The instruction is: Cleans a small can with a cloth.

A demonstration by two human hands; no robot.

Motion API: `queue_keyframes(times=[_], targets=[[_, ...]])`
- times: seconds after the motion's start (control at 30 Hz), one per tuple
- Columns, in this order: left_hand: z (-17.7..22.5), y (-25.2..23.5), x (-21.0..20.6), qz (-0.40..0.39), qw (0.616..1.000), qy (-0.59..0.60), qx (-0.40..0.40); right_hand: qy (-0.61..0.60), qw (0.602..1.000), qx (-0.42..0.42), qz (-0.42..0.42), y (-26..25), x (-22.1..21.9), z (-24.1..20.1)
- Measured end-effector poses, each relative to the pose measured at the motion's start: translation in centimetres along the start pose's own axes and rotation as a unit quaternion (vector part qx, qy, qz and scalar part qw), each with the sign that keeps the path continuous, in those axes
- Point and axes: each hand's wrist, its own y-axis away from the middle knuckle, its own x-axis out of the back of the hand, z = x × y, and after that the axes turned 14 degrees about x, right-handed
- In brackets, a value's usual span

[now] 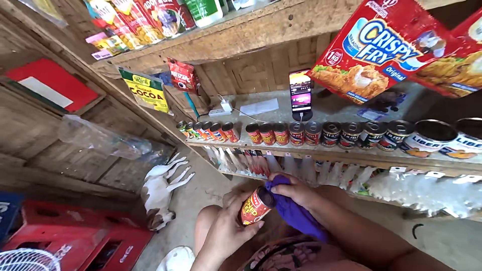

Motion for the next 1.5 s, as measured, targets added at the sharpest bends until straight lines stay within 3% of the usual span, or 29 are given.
queue_keyframes(times=[0.1,0.23,0.33,0.47,0.57,0.67,0.83,0.9,0.97,1.13,1.27,1.37,1.5], targets=[[0.4,0.3,-1.2,-0.019,0.999,0.024,0.037,-0.009,0.999,0.036,0.005,0.0,-0.2,0.1],[0.8,0.3,-2.8,-0.050,0.979,0.179,0.084,0.083,0.986,0.143,0.010,0.2,-0.7,0.9],[2.0,0.4,-3.8,-0.062,0.945,0.298,0.118,0.131,0.962,0.238,0.021,0.3,-0.8,1.4],[4.3,0.6,-4.9,-0.063,0.874,0.429,0.221,0.187,0.918,0.349,0.005,0.5,-1.3,1.9],[4.0,0.8,-6.1,-0.055,0.831,0.488,0.260,0.254,0.885,0.385,-0.053,0.8,-1.9,2.5],[3.7,1.4,-6.9,-0.019,0.813,0.505,0.291,0.314,0.857,0.392,-0.115,1.0,-2.0,2.6],[7.5,1.4,-5.8,0.058,0.776,0.497,0.385,0.343,0.824,0.406,-0.196,1.1,-2.2,2.7],[7.6,1.6,-6.1,0.069,0.768,0.511,0.380,0.346,0.816,0.408,-0.218,1.2,-2.2,2.7],[4.5,2.6,-7.3,0.025,0.770,0.542,0.337,0.361,0.810,0.403,-0.226,1.1,-2.1,2.6],[3.4,3.3,-8.0,-0.004,0.771,0.566,0.291,0.353,0.838,0.386,-0.159,0.5,-1.8,2.6],[6.4,2.2,-7.3,0.009,0.798,0.515,0.313,0.325,0.872,0.351,-0.103,0.2,-1.3,2.7],[4.2,2.4,-8.5,-0.013,0.814,0.526,0.245,0.293,0.898,0.325,-0.051,0.2,-1.4,2.9],[3.4,2.7,-9.0,-0.079,0.787,0.565,0.236,0.271,0.912,0.309,0.001,0.2,-1.1,2.6]])
